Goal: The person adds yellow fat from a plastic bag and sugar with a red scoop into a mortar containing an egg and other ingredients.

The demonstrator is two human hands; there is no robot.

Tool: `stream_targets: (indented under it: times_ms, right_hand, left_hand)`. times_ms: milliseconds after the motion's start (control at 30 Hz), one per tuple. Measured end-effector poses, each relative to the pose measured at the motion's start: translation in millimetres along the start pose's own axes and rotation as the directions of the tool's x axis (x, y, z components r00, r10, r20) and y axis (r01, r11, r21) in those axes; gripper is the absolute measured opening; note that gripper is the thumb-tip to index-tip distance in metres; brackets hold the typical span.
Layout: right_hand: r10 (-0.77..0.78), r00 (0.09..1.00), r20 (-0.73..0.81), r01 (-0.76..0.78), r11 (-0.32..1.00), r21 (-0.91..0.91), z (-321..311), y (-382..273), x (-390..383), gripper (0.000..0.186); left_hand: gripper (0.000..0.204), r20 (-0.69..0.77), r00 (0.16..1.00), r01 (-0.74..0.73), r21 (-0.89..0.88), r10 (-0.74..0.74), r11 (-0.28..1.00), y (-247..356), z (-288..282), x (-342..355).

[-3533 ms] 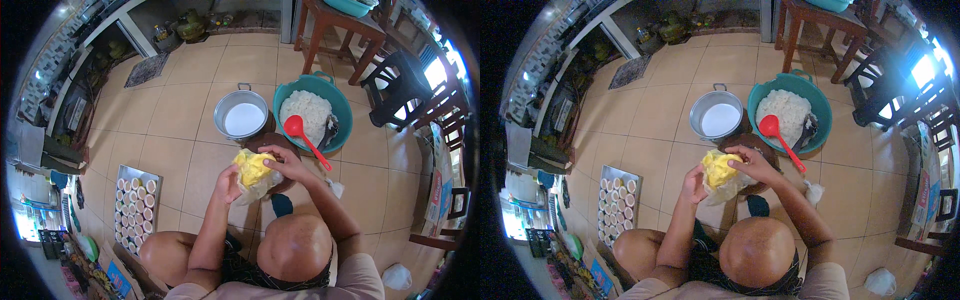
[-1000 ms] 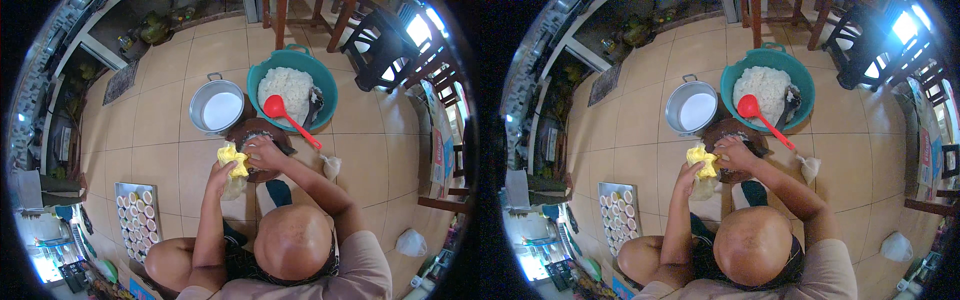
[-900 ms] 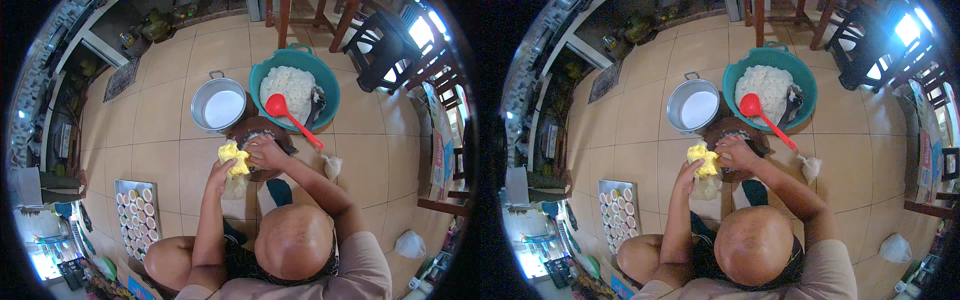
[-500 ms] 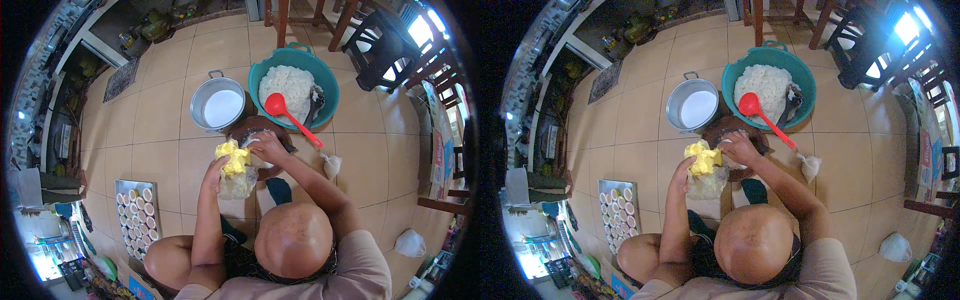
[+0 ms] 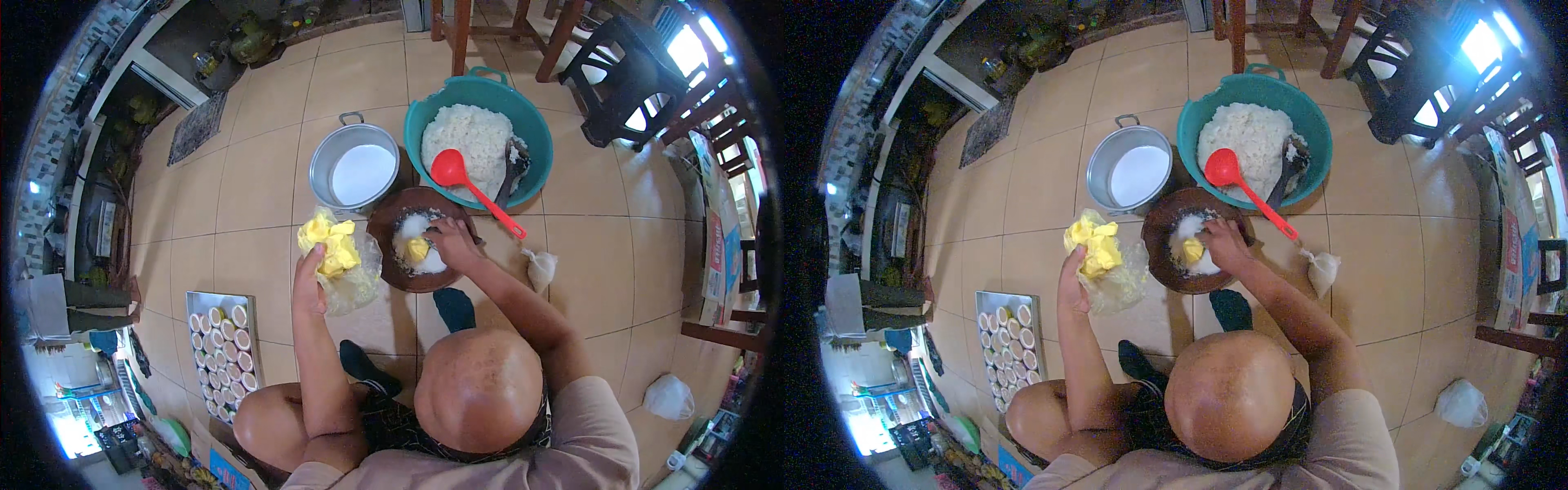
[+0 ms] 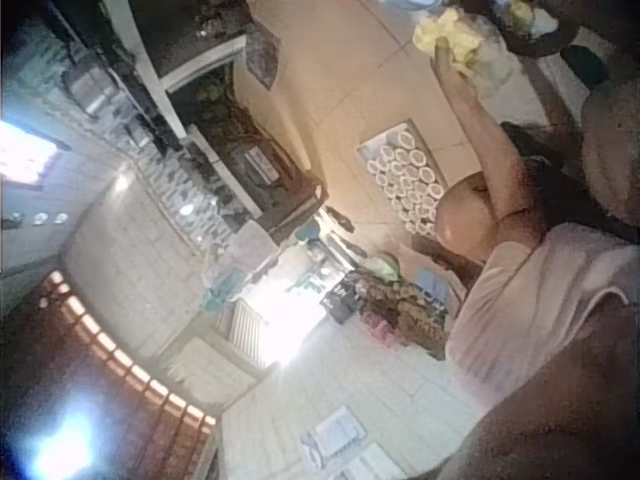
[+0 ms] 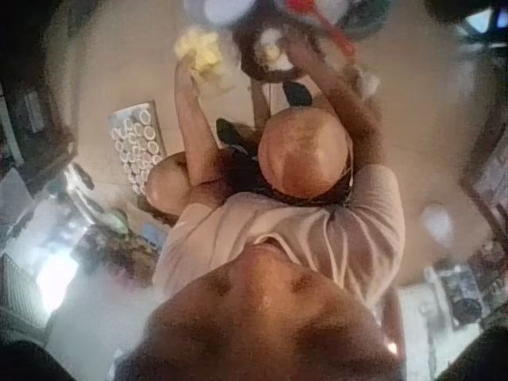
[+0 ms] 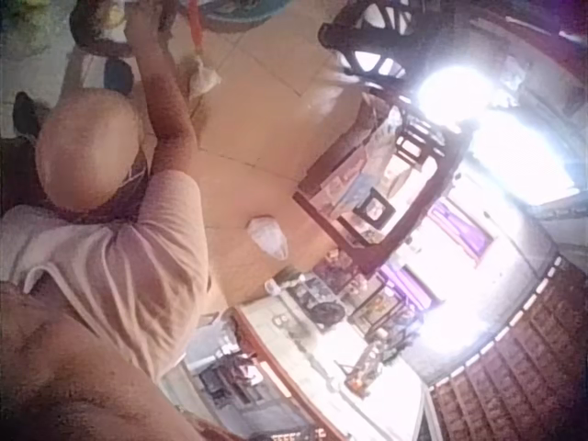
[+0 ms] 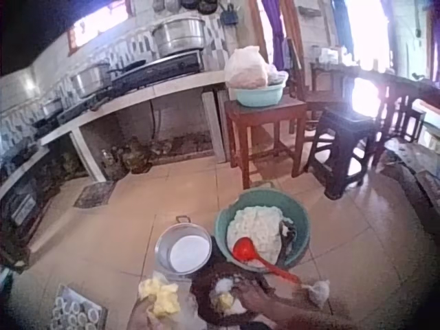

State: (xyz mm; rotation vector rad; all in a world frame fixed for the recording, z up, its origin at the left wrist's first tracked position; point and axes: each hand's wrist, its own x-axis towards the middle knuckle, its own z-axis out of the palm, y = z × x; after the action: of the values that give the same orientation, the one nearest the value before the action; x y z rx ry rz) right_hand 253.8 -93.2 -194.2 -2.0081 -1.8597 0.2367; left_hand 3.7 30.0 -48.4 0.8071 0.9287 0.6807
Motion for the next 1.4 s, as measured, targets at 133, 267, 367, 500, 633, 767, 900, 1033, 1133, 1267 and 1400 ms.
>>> stream_targets:
  times_ms: [133, 267, 367, 500, 633, 767, 900, 1033, 1133, 1267, 1400]
  right_hand:
    - [0.060, 0.988, -0.143, -0.031, 0.980, 0.197, -7.6, -14.3, 6.8, 0.030]
    - [0.108, 0.967, -0.232, 0.048, 0.815, 0.577, -55.4, -55.5, 32.2, 0.029]
    - [-0.014, 0.956, -0.293, 0.186, 0.801, 0.568, -98.3, -86.6, 41.2, 0.030]
    - [-0.292, 0.917, -0.273, 0.362, 0.897, 0.255, -116.1, -100.6, 46.8, 0.033]
    - [-0.428, 0.881, -0.203, 0.455, 0.884, 0.111, -116.4, -99.2, 51.9, 0.037]
    - [-0.455, 0.876, -0.163, 0.478, 0.865, 0.154, -115.0, -93.7, 53.2, 0.035]
    - [-0.472, 0.874, -0.115, 0.485, 0.857, 0.174, -115.5, -92.0, 54.6, 0.031]
    - [-0.426, 0.897, -0.116, 0.442, 0.869, 0.224, -104.7, -84.7, 50.1, 0.027]
    - [-0.255, 0.958, -0.129, 0.285, 0.883, 0.372, -76.6, -60.4, 39.0, 0.026]
    - [0.027, 0.993, -0.118, 0.037, 0.858, 0.513, -16.6, -22.4, 22.5, 0.028]
    - [0.121, 0.992, -0.021, -0.098, 0.885, 0.454, 20.9, -21.1, 9.2, 0.034]
  left_hand:
    - [0.042, 0.052, 0.998, 0.031, -0.218, -0.020, 0.975, -3.1, 4.5, -1.9]
    - [0.041, 0.060, 0.996, 0.063, -0.072, -0.059, 0.995, -12.1, -4.3, -1.4]
    - [0.042, 0.114, 0.990, 0.081, -0.035, -0.076, 0.996, -12.7, 4.2, -2.7]
    - [0.042, 0.107, 0.986, 0.126, -0.008, -0.125, 0.992, -14.0, 9.3, -4.8]
    - [0.041, 0.131, 0.972, 0.190, 0.036, -0.193, 0.981, -15.8, 8.7, -2.7]
    - [0.041, 0.102, 0.970, 0.214, 0.072, -0.220, 0.974, -18.6, 12.0, -2.4]
    - [0.040, 0.134, 0.966, 0.209, 0.101, -0.222, 0.973, -24.3, 7.1, -1.0]
    - [0.040, 0.096, 0.971, 0.223, -0.024, -0.219, 0.975, -28.4, 6.2, -0.8]
    - [0.040, 0.050, 0.977, 0.212, -0.152, -0.207, 0.965, -27.7, -3.4, 7.4]
    - [0.039, -0.011, 0.999, 0.039, -0.057, -0.039, 0.998, -5.7, -4.1, 4.9]
    - [0.038, -0.072, 0.996, -0.056, -0.061, 0.052, 0.997, 5.1, -3.0, 0.6]
